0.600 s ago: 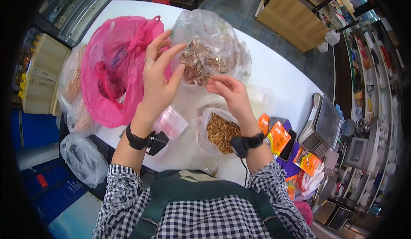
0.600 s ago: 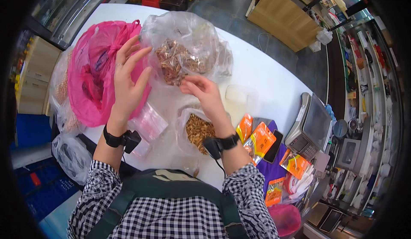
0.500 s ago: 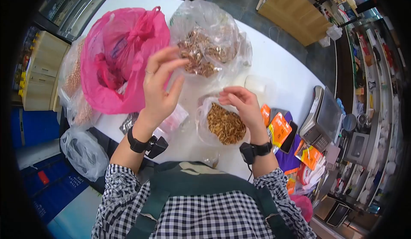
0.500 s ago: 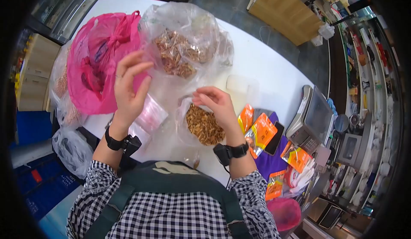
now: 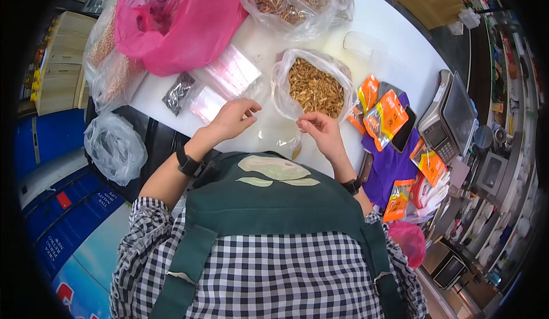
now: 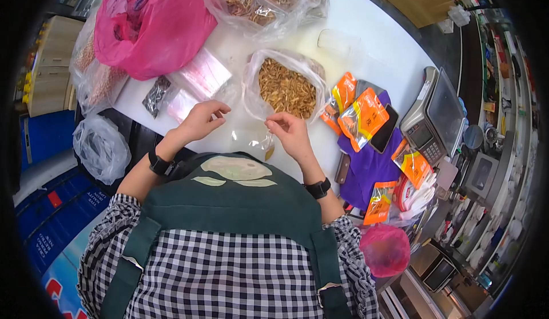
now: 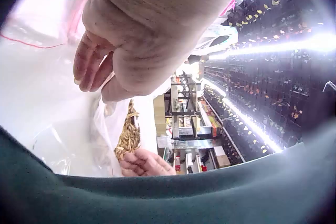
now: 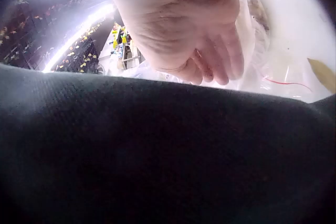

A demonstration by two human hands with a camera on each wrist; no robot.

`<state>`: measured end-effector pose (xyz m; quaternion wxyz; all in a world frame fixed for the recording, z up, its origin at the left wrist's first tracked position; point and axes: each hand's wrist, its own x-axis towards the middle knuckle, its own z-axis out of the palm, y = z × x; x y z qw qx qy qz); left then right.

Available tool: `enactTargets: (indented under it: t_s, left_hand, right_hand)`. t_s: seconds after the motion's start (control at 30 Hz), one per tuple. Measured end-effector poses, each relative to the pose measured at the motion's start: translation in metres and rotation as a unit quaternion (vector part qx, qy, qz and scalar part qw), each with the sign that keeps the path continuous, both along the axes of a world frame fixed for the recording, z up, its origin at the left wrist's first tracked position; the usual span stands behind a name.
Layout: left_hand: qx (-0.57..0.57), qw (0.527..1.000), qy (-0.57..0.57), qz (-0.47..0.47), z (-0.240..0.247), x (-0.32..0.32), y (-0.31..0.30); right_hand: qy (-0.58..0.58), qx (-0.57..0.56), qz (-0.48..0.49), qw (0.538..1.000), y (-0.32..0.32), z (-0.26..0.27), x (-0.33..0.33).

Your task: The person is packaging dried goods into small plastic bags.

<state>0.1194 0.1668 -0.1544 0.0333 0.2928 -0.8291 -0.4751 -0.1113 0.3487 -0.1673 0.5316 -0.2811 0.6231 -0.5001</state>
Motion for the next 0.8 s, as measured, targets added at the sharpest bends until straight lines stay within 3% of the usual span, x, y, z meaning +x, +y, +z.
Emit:
enactTargets:
  t_s: [0.1,0.17,0.2,0.27,0.4,0.47,0.53,0.57,0.63,0.67,0.77,0.8]
  left_hand:
    - [0.045,0.998,-0.028,-0.018,-0.007,0.001,0.017]
    - [-0.010,0.997,-0.010,-0.082,-0.016,-0.002,0.024]
    - [-0.012,0.997,-0.007,-0.081,-0.019,-0.007,0.030]
    - [-0.014,0.999,-0.014,-0.028,-0.024,-0.017,0.037]
    - [-0.031,0.997,-0.037,-0.066,-0.051,-0.032,0.039]
    - [0.011,0.999,-0.045,-0.016,-0.044,-0.036,0.042]
    - [-0.029,0.999,-0.006,-0.025,-0.066,-0.033,0.042]
    - [-0.045,0.999,-0.012,-0.017,-0.063,-0.030,0.047]
    - [-0.038,0.999,-0.001,-0.024,-0.066,-0.026,0.051]
    - [-0.019,0.999,-0.014,-0.027,-0.063,-0.030,0.049]
    - [0.080,0.996,0.033,-0.025,-0.053,-0.036,0.049]
    - [0.096,0.995,0.027,-0.028,-0.054,-0.037,0.045]
  right_hand:
    - [-0.023,-0.011,0.030,0.999,0.011,0.007,0.004]
    - [0.093,0.033,0.131,0.987,0.020,0.005,0.001]
    - [0.096,0.031,0.131,0.986,0.023,0.006,0.002]
    - [0.369,0.074,0.081,0.923,0.029,0.008,0.006]
    - [0.377,0.116,0.006,0.919,0.041,-0.011,0.007]
    - [0.207,0.179,-0.027,0.962,0.046,-0.016,0.006]
    - [0.176,0.112,0.009,0.978,0.061,-0.054,0.001]
    - [0.252,0.066,0.059,0.964,0.068,-0.061,0.007]
    - [0.244,0.068,0.066,0.965,0.066,-0.058,0.020]
    - [0.286,0.047,0.066,0.955,0.059,-0.067,0.022]
    - [0.196,0.019,0.056,0.979,0.047,-0.076,0.017]
    - [0.212,0.007,0.052,0.976,0.041,-0.071,0.005]
